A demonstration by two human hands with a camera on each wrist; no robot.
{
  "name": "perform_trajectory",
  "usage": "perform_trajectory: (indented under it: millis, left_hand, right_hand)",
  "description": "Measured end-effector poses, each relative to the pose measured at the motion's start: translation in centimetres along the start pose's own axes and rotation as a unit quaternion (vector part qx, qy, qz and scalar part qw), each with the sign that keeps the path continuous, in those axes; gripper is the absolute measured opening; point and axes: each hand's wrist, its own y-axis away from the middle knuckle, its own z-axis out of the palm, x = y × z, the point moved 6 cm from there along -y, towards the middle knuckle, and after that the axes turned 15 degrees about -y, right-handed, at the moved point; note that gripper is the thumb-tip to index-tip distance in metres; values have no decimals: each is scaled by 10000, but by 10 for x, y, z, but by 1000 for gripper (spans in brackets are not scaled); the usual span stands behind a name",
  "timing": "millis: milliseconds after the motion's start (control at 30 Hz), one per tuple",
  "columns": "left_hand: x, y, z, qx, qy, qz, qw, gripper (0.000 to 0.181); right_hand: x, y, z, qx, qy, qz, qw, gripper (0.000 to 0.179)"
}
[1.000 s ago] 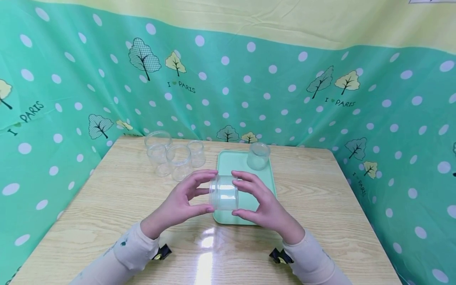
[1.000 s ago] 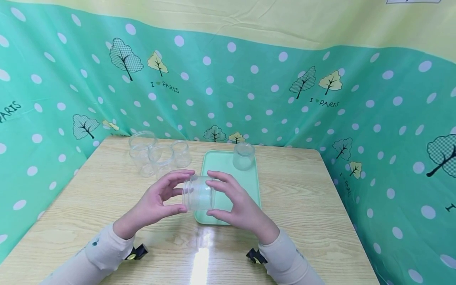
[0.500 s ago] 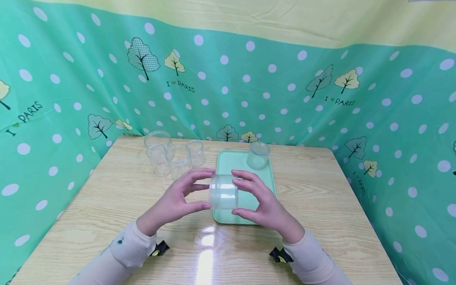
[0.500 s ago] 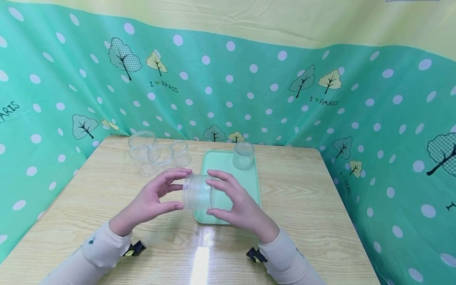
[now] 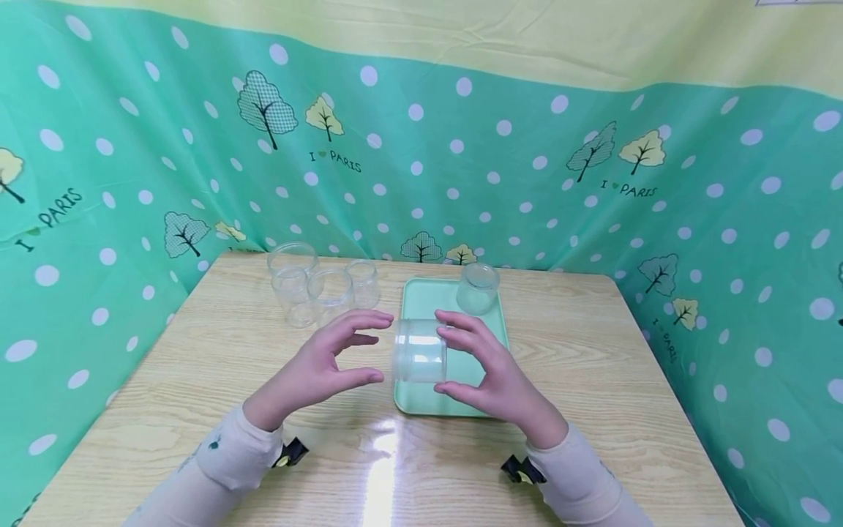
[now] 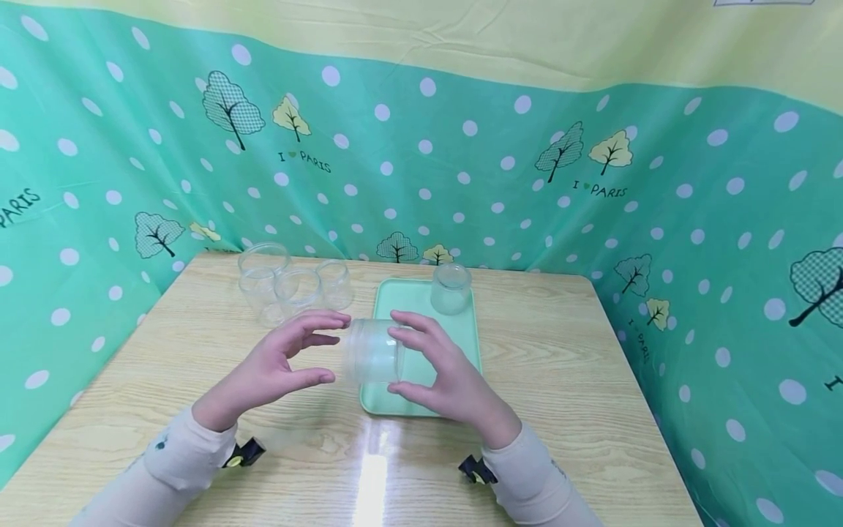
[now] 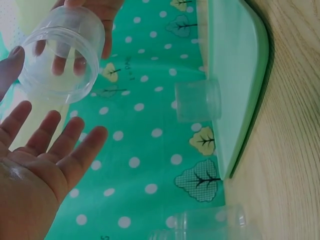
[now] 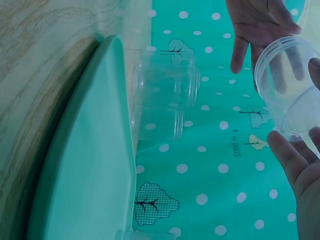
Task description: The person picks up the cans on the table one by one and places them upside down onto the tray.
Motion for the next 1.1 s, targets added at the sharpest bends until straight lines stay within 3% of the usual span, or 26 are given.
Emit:
perform_trajectory:
  millis: [467, 1100]
  left_hand:
    - [-5, -2, 2, -321, -577, -69, 9978, 49]
    - [-20, 3, 24, -1135, -627, -380, 9908, 38]
  right_hand:
    - [1, 1, -6, 119, 25, 126, 9998, 73]
    - [1, 0, -16, 253, 65, 66, 9996, 87]
